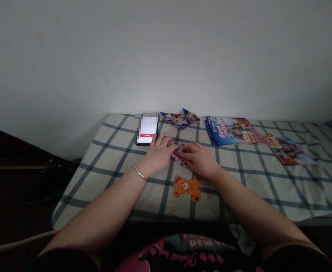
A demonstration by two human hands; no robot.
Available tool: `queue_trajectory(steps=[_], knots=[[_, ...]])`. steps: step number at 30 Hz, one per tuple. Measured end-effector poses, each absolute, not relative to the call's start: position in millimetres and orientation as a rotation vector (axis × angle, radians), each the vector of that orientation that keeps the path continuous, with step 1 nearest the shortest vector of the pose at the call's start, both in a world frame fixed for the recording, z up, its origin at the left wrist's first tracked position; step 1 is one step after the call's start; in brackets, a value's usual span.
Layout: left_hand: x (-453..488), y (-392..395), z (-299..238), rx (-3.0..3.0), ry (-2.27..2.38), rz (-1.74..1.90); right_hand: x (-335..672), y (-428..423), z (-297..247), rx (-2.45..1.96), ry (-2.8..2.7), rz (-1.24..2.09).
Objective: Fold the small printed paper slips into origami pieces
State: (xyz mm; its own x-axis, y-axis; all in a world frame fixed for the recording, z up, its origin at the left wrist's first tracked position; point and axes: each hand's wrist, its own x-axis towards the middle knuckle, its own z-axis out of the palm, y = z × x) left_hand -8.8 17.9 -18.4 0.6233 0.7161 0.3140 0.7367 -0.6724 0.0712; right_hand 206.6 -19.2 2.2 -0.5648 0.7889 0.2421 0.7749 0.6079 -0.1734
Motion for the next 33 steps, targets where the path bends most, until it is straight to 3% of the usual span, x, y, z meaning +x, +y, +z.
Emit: queue_trajectory(steps=[33], knots=[[-5, 4, -13, -2.765, -1.297, -0.550, 228, -23, 21, -1.667, -2.416, 0.117]])
